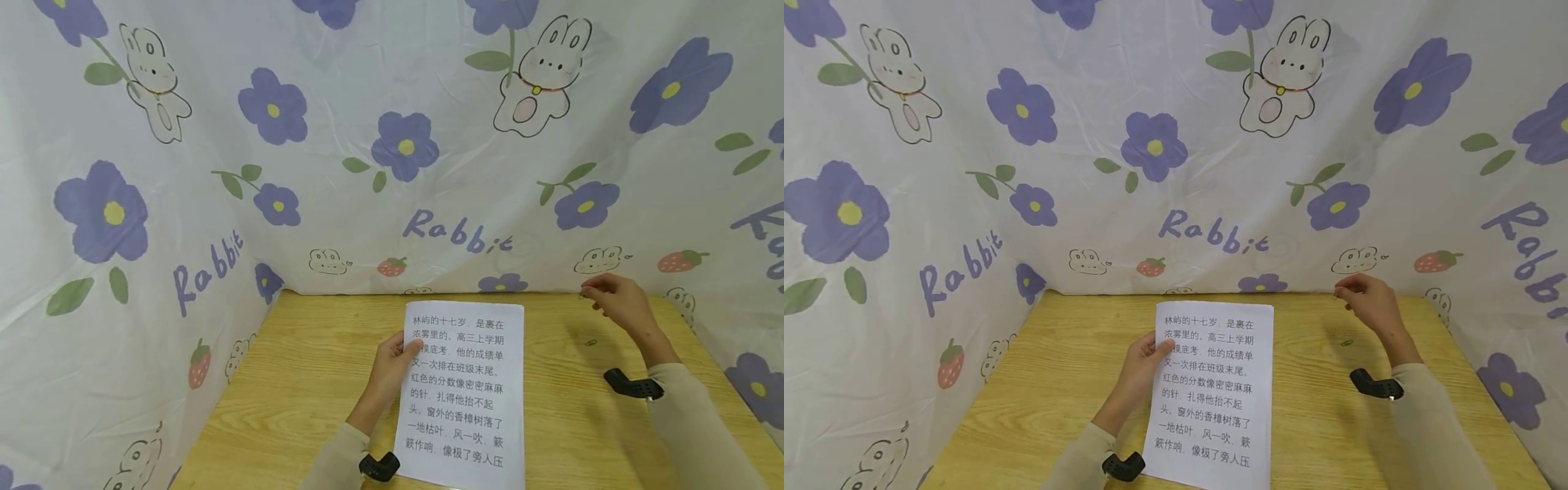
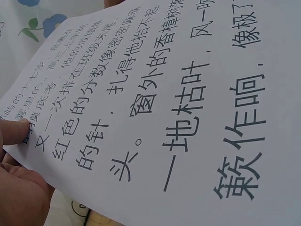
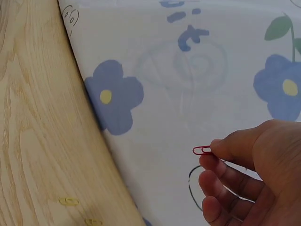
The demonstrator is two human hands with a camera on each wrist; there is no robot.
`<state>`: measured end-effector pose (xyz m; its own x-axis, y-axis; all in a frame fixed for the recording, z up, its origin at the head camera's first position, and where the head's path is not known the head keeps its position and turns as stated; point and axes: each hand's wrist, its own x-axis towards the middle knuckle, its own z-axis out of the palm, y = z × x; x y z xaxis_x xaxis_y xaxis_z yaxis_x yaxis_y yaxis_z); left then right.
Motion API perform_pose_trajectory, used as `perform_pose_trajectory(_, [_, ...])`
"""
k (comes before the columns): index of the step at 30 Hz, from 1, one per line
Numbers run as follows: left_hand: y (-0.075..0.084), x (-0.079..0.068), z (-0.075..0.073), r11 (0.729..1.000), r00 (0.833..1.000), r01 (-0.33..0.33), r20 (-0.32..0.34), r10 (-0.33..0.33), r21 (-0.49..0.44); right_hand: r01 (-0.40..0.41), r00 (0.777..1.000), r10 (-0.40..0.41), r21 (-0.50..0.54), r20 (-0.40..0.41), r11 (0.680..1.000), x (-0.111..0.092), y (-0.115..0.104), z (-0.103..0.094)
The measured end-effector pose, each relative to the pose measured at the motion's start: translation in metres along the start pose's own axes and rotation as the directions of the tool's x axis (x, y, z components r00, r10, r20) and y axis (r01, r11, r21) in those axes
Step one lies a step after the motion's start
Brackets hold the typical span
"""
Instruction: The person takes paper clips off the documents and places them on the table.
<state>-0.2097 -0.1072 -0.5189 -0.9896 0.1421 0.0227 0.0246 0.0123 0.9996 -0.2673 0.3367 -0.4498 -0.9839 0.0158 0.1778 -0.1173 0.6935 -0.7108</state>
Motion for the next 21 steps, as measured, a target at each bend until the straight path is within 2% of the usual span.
perform_pose_trajectory(11, [-0.003,-0.001,0.0,1.0,1.0,0.01,-0.004,-0.01,-0.021,-0.102,0.994,0.101,0.018,0.033,0.995,-0.001,0.028,0.001])
perform_pose_trajectory(21, [-0.003,-0.004,0.001,1.0,1.0,0.003,-0.013,-0.004,-0.012,-0.132,0.991,0.131,0.026,0.041,0.991,-0.003,0.051,0.004])
